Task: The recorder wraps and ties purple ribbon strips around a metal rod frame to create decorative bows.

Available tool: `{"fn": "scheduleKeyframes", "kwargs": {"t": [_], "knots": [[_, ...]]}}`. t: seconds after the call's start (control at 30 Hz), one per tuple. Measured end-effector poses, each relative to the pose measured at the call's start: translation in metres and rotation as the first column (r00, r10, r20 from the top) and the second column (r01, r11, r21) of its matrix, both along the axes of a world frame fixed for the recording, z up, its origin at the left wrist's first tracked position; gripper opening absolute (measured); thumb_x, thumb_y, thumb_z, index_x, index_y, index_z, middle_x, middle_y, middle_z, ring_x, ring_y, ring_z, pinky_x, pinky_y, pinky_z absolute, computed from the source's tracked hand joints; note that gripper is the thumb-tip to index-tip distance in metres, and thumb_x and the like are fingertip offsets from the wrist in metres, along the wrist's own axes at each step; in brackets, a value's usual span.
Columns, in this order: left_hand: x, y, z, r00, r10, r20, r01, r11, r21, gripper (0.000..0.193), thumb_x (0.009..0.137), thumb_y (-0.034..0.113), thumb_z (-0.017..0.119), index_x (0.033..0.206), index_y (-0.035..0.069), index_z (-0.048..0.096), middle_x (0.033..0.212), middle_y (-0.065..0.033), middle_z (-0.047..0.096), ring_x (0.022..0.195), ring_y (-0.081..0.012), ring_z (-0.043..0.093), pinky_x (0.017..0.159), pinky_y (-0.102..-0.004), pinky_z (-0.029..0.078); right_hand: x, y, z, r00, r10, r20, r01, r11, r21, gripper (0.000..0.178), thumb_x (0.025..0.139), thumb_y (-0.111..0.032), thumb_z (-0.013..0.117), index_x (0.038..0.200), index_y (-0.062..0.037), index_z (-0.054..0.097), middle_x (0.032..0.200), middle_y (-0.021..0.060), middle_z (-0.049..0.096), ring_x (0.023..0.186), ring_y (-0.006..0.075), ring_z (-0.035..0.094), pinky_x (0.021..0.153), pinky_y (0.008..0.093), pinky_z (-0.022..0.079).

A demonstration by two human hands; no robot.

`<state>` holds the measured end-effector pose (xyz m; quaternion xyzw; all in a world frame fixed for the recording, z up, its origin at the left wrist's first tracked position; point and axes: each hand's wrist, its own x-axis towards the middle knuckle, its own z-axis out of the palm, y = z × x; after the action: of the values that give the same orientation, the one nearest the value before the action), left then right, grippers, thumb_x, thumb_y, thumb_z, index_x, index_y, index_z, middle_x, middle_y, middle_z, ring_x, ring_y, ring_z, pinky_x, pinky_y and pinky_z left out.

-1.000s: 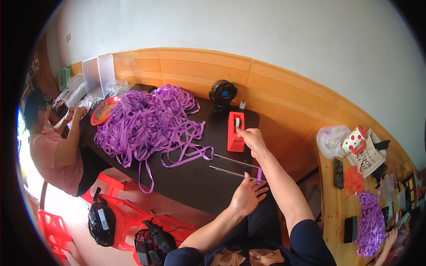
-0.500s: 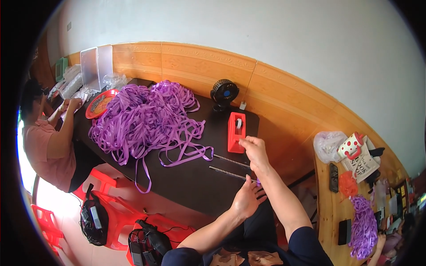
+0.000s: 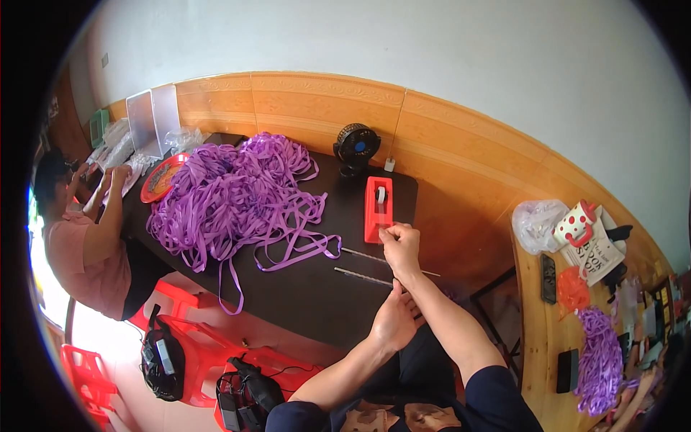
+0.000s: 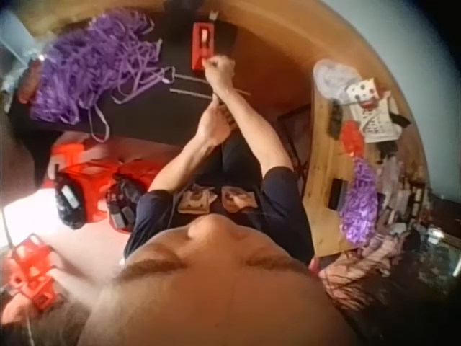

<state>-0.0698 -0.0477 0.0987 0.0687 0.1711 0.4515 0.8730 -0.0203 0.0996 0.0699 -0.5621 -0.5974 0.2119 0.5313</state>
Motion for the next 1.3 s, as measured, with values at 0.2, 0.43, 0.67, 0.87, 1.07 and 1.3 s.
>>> {"fn": "scheduleKeyframes", "kwargs": {"t": [0.2,0.43,0.67,0.87,1.07,1.3], "knots": [[0.001,0.003,-0.007,1.0,-0.024,0.006,0.024,0.999,-0.025,0.079,0.094,0.057,0.029,0.139,-0.007,0.019,0.142,-0.0201,0.03,0.13,-0.0323,0.032,0.108,-0.043,0.023,0.024,-0.008,0.011,0.988,0.115,0.106,-0.098,0.983,-0.153,0.016,0.073,-0.005,0.066,0.061,0.0026,0.06,0.067,0.012,0.058,0.084,0.023,0.059,0.076,0.036,0.043],[-0.002,0.001,-0.004,0.995,-0.036,-0.088,0.039,0.999,0.03,0.084,0.093,0.06,0.027,0.142,-0.006,0.013,0.145,-0.0205,0.026,0.131,-0.0339,0.03,0.107,-0.0429,0.024,0.122,-0.037,0.083,0.663,0.705,0.25,-0.618,0.705,-0.348,0.014,0.085,-0.013,0.058,0.077,-0.0024,0.061,0.119,0.0155,0.056,0.109,0.0231,0.047,0.093,0.0361,0.035],[-0.001,0.001,-0.004,0.993,-0.024,-0.115,0.027,0.999,0.018,0.082,0.094,0.059,0.026,0.141,-0.007,0.015,0.144,-0.0211,0.027,0.13,-0.0344,0.031,0.106,-0.0432,0.025,0.127,-0.044,0.067,0.428,0.823,0.373,-0.529,0.563,-0.635,0.015,0.087,-0.022,0.055,0.086,-0.0096,0.063,0.126,0.0071,0.054,0.121,0.0242,0.037,0.098,0.0436,0.027],[0.0,0.0,-0.001,0.989,-0.02,-0.144,0.022,1.0,0.012,0.08,0.094,0.059,0.025,0.141,-0.005,0.017,0.143,-0.0199,0.03,0.129,-0.0333,0.033,0.103,-0.0419,0.028,0.125,-0.036,0.06,0.356,0.823,0.443,-0.527,0.568,-0.633,0.016,0.087,-0.022,0.055,0.085,-0.0083,0.063,0.122,0.0071,0.055,0.121,0.0239,0.037,0.095,0.0443,0.026],[0.001,0.001,0.001,0.992,-0.01,-0.127,0.009,1.0,-0.004,0.073,0.095,0.056,0.027,0.137,-0.004,0.027,0.135,-0.0177,0.036,0.123,-0.0291,0.039,0.099,-0.0406,0.032,0.12,-0.039,0.06,0.357,0.768,0.531,-0.526,0.635,-0.566,0.014,0.084,-0.018,0.058,0.081,-0.0062,0.065,0.117,0.008,0.058,0.119,0.0246,0.04,0.092,0.0436,0.027],[0.001,0.001,0.003,0.991,-0.004,-0.132,0.001,1.0,-0.024,0.072,0.095,0.056,0.028,0.136,-0.004,0.029,0.135,-0.0172,0.036,0.123,-0.0289,0.039,0.099,-0.0403,0.032,0.113,-0.049,0.059,0.384,0.678,0.626,-0.475,0.727,-0.496,0.011,0.08,-0.015,0.061,0.077,-0.0051,0.065,0.111,0.0073,0.06,0.115,0.0244,0.042,0.087,0.0442,0.028]]}}
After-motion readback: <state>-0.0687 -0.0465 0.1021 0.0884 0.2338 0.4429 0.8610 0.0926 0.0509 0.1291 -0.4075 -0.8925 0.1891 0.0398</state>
